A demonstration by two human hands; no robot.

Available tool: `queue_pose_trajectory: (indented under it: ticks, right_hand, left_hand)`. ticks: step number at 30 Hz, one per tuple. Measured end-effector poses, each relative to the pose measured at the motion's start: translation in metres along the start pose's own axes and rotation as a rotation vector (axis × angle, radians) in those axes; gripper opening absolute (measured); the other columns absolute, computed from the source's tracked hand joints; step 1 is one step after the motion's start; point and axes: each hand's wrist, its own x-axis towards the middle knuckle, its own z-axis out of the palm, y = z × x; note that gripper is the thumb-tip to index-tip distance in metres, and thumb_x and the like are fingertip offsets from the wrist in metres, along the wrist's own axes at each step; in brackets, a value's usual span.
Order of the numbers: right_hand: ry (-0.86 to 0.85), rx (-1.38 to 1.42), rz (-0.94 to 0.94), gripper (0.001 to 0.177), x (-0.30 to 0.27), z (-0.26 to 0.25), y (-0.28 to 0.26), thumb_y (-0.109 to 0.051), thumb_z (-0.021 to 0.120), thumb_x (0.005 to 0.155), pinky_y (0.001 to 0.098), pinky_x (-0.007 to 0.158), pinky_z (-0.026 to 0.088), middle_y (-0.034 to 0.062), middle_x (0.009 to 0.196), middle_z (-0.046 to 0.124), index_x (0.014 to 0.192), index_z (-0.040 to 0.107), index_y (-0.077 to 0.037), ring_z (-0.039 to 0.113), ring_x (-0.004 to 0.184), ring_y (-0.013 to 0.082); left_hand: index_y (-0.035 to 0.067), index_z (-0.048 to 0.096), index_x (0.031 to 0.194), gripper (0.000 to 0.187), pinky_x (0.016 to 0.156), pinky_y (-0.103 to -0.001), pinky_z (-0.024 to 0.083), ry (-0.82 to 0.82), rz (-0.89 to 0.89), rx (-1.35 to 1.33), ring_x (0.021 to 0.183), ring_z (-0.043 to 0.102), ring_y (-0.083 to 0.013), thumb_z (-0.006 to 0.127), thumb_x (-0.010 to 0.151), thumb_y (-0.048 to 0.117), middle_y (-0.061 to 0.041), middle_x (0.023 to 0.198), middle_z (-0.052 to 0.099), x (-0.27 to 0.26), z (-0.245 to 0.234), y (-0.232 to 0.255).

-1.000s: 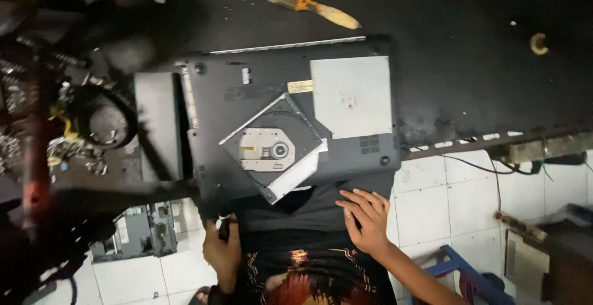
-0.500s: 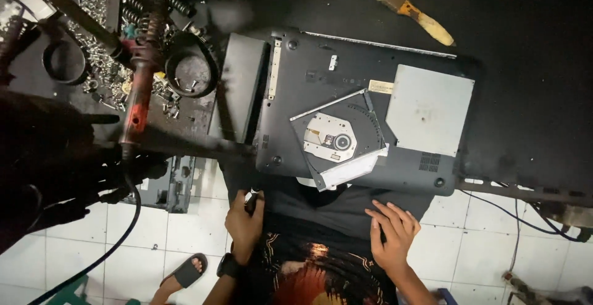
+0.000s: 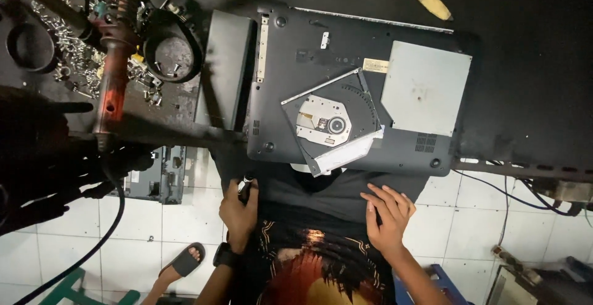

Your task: The person uses a screwdriver to remove screws from a metal casing, then places the casing on a workbench. They proceed to unscrew a hard drive from a mounting bracket, remove the drive, and place it on the workbench. The person then uses the screwdriver to remove additional screws from the mounting bracket.

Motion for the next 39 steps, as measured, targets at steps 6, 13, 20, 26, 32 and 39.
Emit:
queue_pose_trajectory:
  ticks: [6,13,20,26,32,39]
  right_hand:
    - [0.001,0.002,-0.008,0.024,0.001,-0.001,0.003,-0.018,0.054,0.104,0.0369,0.112,0.028,-0.0044,0.123,0.073,0.107,0.078,-0.022,0.057,0.124,0.0184]
    - [-0.007,0.028,0.010,0.024,0.008,-0.011,0.008,-0.018,0.054,0.103,0.0377,0.112,0.029,-0.0049,0.124,0.072,0.107,0.077,-0.023,0.058,0.126,0.0184]
    - [-0.006,0.042,0.021,0.025,0.005,-0.011,0.014,-0.016,0.054,0.101,0.0380,0.110,0.028,-0.0053,0.125,0.072,0.107,0.077,-0.023,0.058,0.125,0.0175]
    - [-0.002,0.038,0.014,0.024,0.006,-0.011,0.011,-0.016,0.056,0.099,0.0377,0.111,0.029,-0.0051,0.125,0.073,0.107,0.077,-0.023,0.059,0.125,0.0178]
    - [0.007,0.032,-0.008,0.024,0.002,-0.004,0.010,-0.020,0.054,0.103,0.0376,0.112,0.030,-0.0044,0.122,0.073,0.106,0.078,-0.022,0.059,0.126,0.0182]
    - [-0.012,0.020,0.006,0.023,0.001,0.000,0.006,-0.018,0.055,0.103,0.0372,0.113,0.028,-0.0048,0.124,0.072,0.108,0.077,-0.023,0.057,0.125,0.0183]
  left_hand:
    - [0.010,0.062,0.108,0.042,0.077,-0.050,0.049,-0.010,-0.028,0.011,0.089,0.068,-0.0409,0.060,0.096,0.050,-0.017,0.094,0.075,-0.001,0.003,-0.002]
    - [0.011,0.061,0.105,0.039,0.078,-0.048,0.050,-0.034,-0.048,0.011,0.090,0.070,-0.0375,0.060,0.096,0.048,-0.013,0.093,0.075,-0.003,0.007,0.008]
    - [0.008,0.064,0.109,0.039,0.081,-0.049,0.051,0.021,-0.001,0.010,0.093,0.070,-0.0392,0.064,0.095,0.045,-0.014,0.103,0.077,-0.005,0.013,0.006]
    - [0.009,0.062,0.108,0.040,0.077,-0.049,0.050,-0.006,-0.029,0.028,0.088,0.070,-0.0376,0.063,0.095,0.047,-0.014,0.093,0.075,-0.004,0.012,0.002]
    - [0.009,0.057,0.094,0.038,0.078,-0.049,0.048,-0.029,-0.074,-0.004,0.087,0.068,-0.0396,0.062,0.096,0.046,-0.016,0.088,0.074,-0.002,-0.001,0.015]
    - [0.013,0.063,0.107,0.038,0.077,-0.049,0.050,-0.026,-0.051,0.012,0.089,0.070,-0.0377,0.060,0.095,0.049,-0.012,0.094,0.076,0.003,0.002,0.005]
